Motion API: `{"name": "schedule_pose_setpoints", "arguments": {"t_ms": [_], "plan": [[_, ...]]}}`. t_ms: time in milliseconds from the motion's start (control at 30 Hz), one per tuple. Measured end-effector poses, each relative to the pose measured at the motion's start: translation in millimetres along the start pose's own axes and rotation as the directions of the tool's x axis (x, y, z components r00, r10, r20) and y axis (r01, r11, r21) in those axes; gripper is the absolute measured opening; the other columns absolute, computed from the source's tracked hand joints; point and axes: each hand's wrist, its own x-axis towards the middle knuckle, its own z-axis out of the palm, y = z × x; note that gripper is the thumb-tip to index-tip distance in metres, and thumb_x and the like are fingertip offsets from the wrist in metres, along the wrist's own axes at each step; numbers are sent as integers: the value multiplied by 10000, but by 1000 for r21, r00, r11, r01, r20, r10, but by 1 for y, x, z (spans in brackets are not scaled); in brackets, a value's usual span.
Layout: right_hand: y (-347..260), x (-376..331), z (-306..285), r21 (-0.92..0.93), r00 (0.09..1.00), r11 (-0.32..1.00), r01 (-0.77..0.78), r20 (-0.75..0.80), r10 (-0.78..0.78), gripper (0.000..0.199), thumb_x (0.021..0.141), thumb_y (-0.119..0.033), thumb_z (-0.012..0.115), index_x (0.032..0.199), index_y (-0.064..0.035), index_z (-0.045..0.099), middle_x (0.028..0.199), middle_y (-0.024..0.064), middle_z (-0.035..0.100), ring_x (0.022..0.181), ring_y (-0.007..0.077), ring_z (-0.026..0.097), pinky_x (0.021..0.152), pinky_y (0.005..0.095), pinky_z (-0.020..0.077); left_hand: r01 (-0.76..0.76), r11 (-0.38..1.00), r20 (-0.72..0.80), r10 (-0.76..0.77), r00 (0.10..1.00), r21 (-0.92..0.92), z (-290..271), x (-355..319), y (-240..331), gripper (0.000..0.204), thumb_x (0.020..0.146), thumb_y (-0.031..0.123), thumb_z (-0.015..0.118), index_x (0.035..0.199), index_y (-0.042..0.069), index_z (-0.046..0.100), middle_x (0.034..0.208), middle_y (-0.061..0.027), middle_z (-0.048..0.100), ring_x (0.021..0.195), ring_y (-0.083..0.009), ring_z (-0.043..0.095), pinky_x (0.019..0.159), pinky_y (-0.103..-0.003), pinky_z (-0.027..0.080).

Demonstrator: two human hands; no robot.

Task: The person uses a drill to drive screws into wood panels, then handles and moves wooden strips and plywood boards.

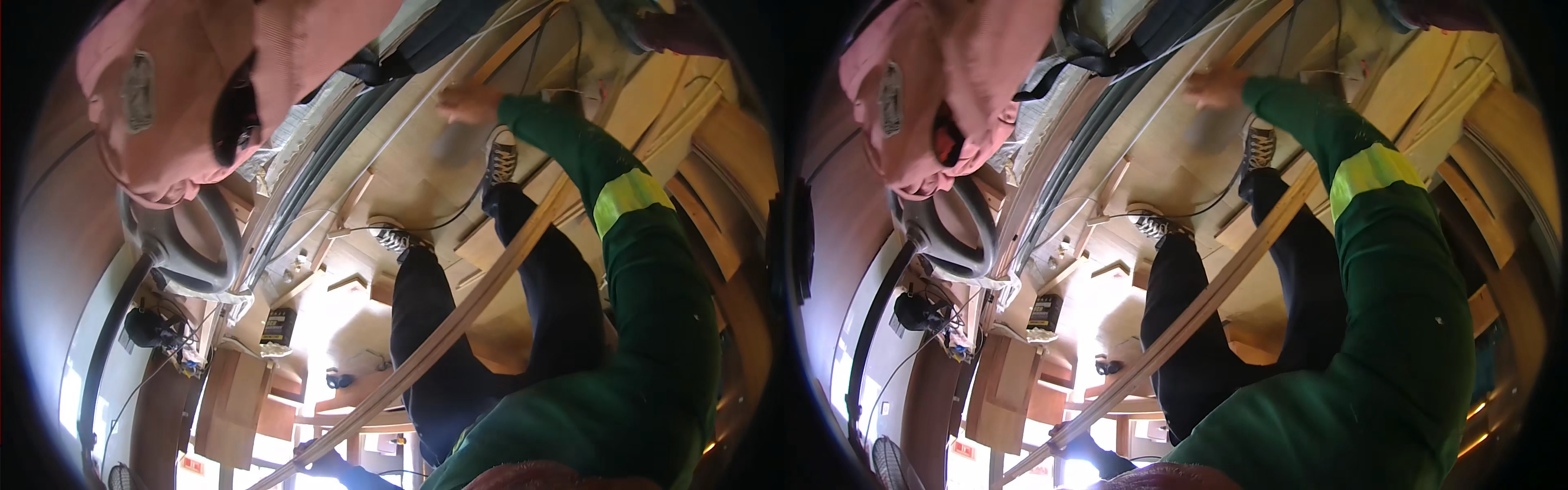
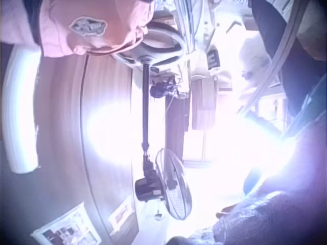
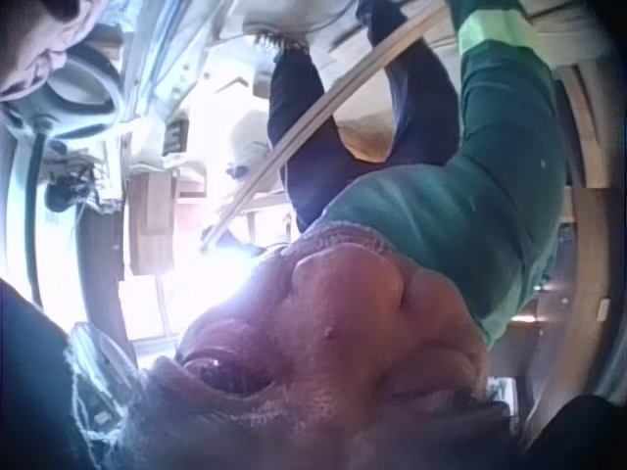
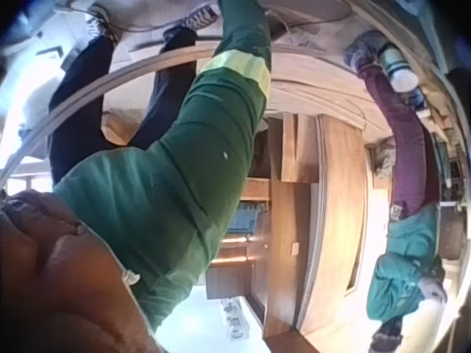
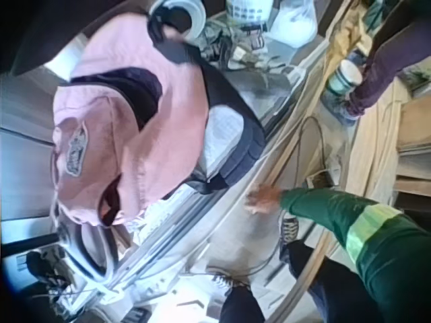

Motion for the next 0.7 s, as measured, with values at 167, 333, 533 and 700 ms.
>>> {"name": "schedule_pose_setpoints", "arguments": {"t_ms": [167,333,533,700], "plan": [[-190,18,-131,174,964,949,264,-72,-255,322,983,-406,512,1122,-117,534,1154,134,559,1095,304,579,889,533,473,44,982,141,-18,990,-181,-8,-24,-3,258,878,263,683,1047,71,651,904,-47,674,907,-208,663,969,-440,518],[-348,-9,-244,40,844,907,420,-384,-374,295,957,-382,572,1053,-103,556,967,56,550,941,217,580,724,364,475,-15,994,271,45,961,-111,-18,-30,0,229,925,296,641,1029,92,631,971,-32,674,984,-205,637,993,-455,486],[-503,-32,-397,363,864,784,503,-197,-463,272,936,-317,599,1042,-72,549,954,89,538,828,274,608,708,423,515,131,929,469,51,882,-347,-9,-58,-6,354,890,268,682,1208,118,641,1088,-63,693,1068,-224,633,1065,-479,440],[-622,-16,-467,356,842,774,523,-354,-406,267,898,-240,654,1119,-109,579,1128,99,602,946,277,646,801,386,529,112,941,493,64,868,-319,3,-85,5,506,902,244,627,1366,88,497,1249,-135,591,1167,-284,570,1072,-520,406]]}}
